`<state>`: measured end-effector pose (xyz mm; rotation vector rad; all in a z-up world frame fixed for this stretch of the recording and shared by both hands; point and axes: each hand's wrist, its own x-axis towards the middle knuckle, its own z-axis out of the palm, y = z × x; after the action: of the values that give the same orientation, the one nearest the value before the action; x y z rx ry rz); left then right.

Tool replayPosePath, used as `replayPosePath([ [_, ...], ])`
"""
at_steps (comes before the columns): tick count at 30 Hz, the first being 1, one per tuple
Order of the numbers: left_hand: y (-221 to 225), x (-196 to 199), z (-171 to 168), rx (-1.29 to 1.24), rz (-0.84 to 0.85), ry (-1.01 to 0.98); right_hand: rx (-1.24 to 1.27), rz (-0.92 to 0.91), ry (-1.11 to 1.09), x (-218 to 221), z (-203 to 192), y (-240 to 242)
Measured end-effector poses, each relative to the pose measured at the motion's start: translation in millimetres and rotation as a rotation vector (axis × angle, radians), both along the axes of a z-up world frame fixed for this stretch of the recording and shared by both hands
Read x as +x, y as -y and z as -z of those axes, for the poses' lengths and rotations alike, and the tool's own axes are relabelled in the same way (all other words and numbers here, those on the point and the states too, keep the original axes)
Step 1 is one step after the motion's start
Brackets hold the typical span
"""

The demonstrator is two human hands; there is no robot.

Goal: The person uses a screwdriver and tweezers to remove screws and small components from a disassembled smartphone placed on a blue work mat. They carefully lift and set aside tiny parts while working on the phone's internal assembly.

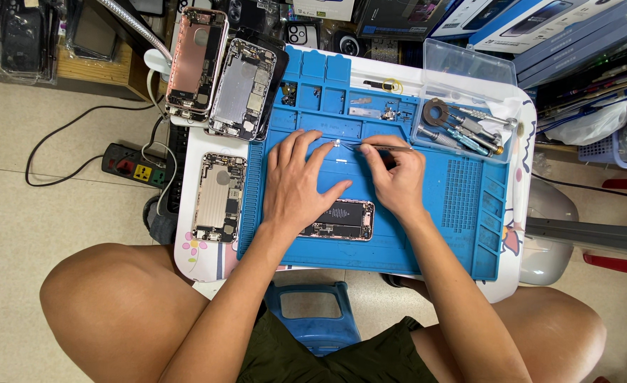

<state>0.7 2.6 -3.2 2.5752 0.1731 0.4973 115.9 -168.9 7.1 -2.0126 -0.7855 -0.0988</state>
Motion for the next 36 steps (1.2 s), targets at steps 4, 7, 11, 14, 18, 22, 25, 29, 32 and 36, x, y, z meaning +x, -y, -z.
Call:
replayPosePath([
  [4, -0.1, -0.9, -3.8, -0.008, 0.001, -0.003, 0.048, 0.034, -0.033, -1.6, -2.5, 15.6],
  [7, -0.9, -0.4, -7.2, -0.021, 0.01, -0.01, 0.073, 0.1, -0.04, -9.5, -8.2, 39.7],
  [11, -0.1, -0.7, -7.3, -0.018, 0.016, -0.023, 0.019, 0.169, -0.05, -38.7, -16.6, 78.7],
  [14, 0.7, 0.0, -5.5, -0.004, 0.01, -0.014, -0.002, 0.191, -0.059, -54.6, -13.6, 96.8],
  [18, 1.6, -0.4, -4.8, 0.015, 0.001, -0.016, -0.004, 0.201, -0.096, -70.1, -3.5, 108.4],
  [22, 1.7, -0.4, -1.8, 0.019, 0.009, -0.012, -0.021, 0.173, -0.083, -78.6, -4.8, 106.9],
  [25, 1.7, -0.9, -2.7, 0.031, 0.01, 0.012, -0.026, 0.168, -0.072, -78.6, -6.1, 105.4],
  [29, 2.4, -0.3, -3.5, 0.026, 0.011, 0.015, -0.047, 0.17, -0.063, -78.7, -4.2, 107.2],
  [32, 2.4, -0.8, -4.0, 0.019, 0.009, 0.013, -0.046, 0.168, -0.068, -78.7, -2.8, 109.5],
  [36, 1.6, -0.3, -3.9, 0.007, 0.017, 0.015, -0.043, 0.159, -0.058, -78.4, -4.4, 108.5],
])
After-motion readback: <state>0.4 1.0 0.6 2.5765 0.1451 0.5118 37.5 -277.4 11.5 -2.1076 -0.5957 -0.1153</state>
